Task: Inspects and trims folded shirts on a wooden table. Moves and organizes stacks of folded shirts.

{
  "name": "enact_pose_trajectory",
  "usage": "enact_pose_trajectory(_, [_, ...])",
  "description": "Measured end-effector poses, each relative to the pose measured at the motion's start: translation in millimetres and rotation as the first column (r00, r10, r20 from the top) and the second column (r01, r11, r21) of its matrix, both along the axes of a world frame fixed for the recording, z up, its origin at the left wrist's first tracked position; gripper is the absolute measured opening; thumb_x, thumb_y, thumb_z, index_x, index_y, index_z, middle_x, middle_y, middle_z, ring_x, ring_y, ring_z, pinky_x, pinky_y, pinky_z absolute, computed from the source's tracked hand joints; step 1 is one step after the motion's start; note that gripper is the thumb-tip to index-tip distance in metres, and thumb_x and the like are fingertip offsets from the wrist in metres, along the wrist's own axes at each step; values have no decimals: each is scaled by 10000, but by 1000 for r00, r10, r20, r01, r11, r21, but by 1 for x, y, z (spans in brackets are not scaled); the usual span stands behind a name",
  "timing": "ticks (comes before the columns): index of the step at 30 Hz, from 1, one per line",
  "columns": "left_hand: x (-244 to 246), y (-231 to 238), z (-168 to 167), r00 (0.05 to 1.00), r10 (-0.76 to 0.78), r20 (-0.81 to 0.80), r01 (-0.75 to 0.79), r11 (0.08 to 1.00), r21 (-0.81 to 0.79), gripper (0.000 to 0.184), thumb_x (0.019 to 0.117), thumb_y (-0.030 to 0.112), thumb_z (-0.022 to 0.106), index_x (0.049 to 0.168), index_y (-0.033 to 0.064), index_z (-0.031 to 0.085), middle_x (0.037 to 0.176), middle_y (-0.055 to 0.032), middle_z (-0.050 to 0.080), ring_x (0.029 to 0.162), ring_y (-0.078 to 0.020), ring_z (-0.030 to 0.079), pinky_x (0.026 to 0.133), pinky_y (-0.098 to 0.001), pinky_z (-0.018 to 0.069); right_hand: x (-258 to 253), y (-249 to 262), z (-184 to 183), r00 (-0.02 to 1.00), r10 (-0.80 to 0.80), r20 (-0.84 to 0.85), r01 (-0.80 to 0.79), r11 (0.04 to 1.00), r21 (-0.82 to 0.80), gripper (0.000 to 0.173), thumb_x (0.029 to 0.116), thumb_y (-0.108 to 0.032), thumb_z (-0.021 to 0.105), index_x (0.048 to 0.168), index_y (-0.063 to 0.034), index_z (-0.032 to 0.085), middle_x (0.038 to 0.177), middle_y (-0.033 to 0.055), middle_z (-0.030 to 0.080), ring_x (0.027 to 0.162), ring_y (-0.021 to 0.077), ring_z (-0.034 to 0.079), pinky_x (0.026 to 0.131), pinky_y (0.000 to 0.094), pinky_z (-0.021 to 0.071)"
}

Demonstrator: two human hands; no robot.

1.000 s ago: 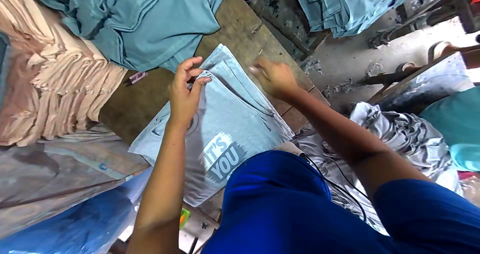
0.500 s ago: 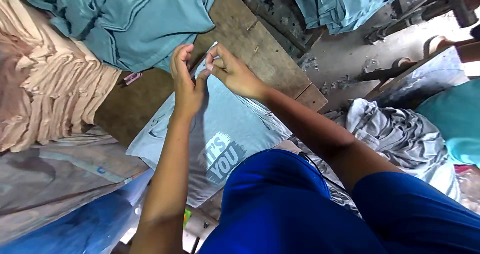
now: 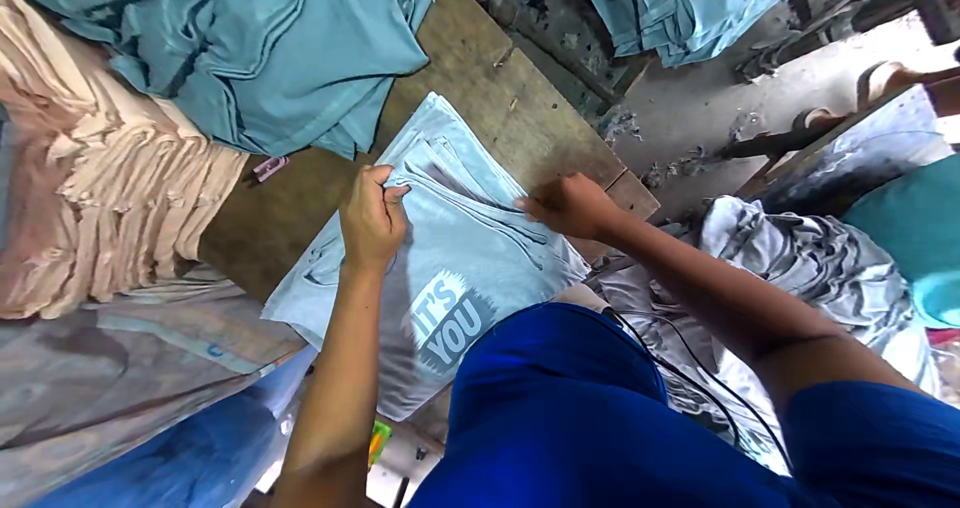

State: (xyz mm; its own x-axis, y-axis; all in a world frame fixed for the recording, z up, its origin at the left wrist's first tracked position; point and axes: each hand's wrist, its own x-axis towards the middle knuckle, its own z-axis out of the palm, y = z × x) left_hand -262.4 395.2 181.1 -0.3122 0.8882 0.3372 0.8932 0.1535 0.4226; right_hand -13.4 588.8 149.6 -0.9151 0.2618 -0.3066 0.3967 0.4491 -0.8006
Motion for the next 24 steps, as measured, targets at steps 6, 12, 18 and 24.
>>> enact_pose_trajectory(6, [2, -2, 13, 995, -26, 93, 31, 999, -44, 348, 1071, 229, 539, 1183, -92, 613, 1063, -263, 680, 1001, -291, 681, 937, -352, 528, -128, -15, -3, 979, -200, 28, 195, 973, 122, 426, 1007, -453, 594, 1238, -105, 675, 1072, 138, 714, 953, 353, 700, 788, 598, 536])
enact_pose_trajectory(12, [-6, -5, 13, 989, -57, 134, 62, 998, -33, 246, 1058, 152, 558, 1084, -69, 662, 1014, -234, 688, 960, -275, 682, 890, -342, 537, -167, -19, 9, 986, -165, 22, 158, 967, 200, 265, 1013, -298, 584, 1106, -95, 727, 1141, 120, 700, 1027, 339, 689, 794, 575, 536])
enact_pose_trajectory(18, [-4, 6, 8, 976, -100, 193, 91, 994, 56, 187, 1033, 77, 570, 1032, -74, 679, 1036, -231, 697, 1024, -265, 685, 945, -322, 526, -167, -19, 16, 975, -155, 159, 136, 983, 126, 341, 1009, -378, 611, 1097, -63, 710, 1127, 153, 705, 1051, 358, 683, 827, 590, 531])
enact_pose_trajectory(24, [-4, 21, 11, 972, 67, 226, -35, 989, -142, 268, 1048, 184, 567, 1116, -53, 670, 1225, -244, 651, 1180, -340, 626, 1036, -436, 484, -150, -20, 10, 919, -392, -51, 328, 827, -458, 191, 996, -208, 650, 920, -40, 703, 784, 22, 645, 688, 96, 582, 664, 306, 489])
